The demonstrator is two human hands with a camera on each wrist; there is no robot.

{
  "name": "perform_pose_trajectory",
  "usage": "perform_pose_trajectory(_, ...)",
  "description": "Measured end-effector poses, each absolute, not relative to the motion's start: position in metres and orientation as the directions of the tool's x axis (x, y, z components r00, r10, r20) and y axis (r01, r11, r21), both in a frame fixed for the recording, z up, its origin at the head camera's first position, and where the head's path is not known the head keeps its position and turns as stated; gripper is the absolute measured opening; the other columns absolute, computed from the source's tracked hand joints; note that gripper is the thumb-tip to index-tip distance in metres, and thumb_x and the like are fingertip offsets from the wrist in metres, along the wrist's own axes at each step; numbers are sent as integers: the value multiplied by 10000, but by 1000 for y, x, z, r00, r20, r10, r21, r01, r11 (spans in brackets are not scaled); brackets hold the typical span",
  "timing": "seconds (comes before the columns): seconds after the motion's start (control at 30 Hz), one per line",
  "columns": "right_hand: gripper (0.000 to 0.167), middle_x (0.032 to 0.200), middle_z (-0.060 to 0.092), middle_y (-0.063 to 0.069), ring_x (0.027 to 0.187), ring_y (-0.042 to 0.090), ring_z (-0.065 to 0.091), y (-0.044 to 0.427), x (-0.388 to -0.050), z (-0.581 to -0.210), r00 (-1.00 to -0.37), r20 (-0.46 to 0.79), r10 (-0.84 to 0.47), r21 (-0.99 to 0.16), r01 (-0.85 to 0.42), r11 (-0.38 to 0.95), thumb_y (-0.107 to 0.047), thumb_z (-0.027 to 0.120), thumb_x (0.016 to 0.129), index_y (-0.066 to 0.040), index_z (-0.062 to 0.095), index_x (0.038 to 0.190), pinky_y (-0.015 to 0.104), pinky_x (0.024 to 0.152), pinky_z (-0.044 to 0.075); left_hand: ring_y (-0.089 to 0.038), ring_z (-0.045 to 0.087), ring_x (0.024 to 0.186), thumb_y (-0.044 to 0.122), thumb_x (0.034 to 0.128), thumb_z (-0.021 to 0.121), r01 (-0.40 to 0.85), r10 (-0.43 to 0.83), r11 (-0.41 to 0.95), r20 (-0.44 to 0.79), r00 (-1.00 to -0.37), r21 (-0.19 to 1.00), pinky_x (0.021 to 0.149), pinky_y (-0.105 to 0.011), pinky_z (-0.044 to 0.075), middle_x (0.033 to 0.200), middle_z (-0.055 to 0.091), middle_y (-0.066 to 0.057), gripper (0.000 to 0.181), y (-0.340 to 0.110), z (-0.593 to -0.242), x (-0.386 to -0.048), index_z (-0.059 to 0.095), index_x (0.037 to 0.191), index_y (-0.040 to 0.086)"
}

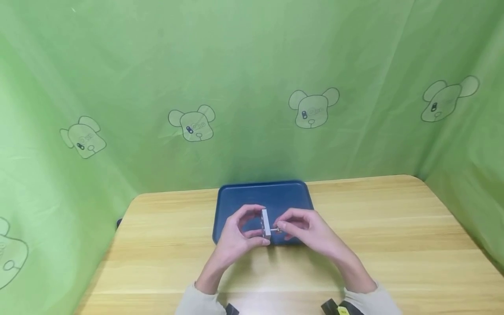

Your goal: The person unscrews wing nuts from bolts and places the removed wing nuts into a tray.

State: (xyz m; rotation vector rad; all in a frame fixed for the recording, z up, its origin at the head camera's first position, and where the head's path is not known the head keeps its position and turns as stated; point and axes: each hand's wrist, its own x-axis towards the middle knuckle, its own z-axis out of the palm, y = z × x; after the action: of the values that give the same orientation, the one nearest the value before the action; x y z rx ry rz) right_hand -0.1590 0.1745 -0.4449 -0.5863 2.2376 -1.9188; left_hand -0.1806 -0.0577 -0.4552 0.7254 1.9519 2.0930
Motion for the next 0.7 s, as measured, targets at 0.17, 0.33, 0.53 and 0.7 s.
perform_pose_trajectory(0.17, 180, 1095, 688, 209, 991, 308, 714, 177, -160, -445, -921, 147, -361, -974, -199, 112, -116, 601, 1037, 42, 686, 1056, 411, 826, 657, -326, 561, 1281, -222, 678, 798, 186, 470, -116, 219, -855, 976, 971, -433, 607, 1344, 582, -161, 744, -56, -455, -184, 562, 1356, -26)
perform_pose_trajectory(0.33, 199, 1093, 695, 213, 993, 303, 716, 176, -162, -445, -934, 135, -330, -978, -180, 109, -138, 615, 1032, 48, 685, 1027, 418, 827, 657, -313, 569, 1269, -223, 678, 804, 195, 458, -122, 230, -859, 973, 967, -435, 609, 1339, 588, -151, 738, -57, -455, -186, 590, 1339, 26)
perform_pose_trajectory(0.53, 173, 1135, 659, 287, 1013, 298, 717, 175, -161, -446, -936, 122, -330, -983, -160, 88, -110, 673, 993, 55, 684, 1044, 396, 850, 652, -337, 558, 1282, -220, 675, 809, 172, 460, -118, 208, -863, 978, 973, -421, 606, 1352, 583, -160, 749, -59, -459, -188, 570, 1354, -9)
perform_pose_trajectory(0.7, 235, 1163, 647, 280, 1025, 275, 710, 175, -158, -448, -936, 129, -327, -985, -160, 70, -91, 722, 950, 45, 661, 1132, 359, 877, 643, -362, 551, 1283, -223, 668, 804, 159, 447, -130, 201, -872, 979, 976, -427, 604, 1349, 585, -170, 755, -60, -461, -187, 563, 1356, -24)
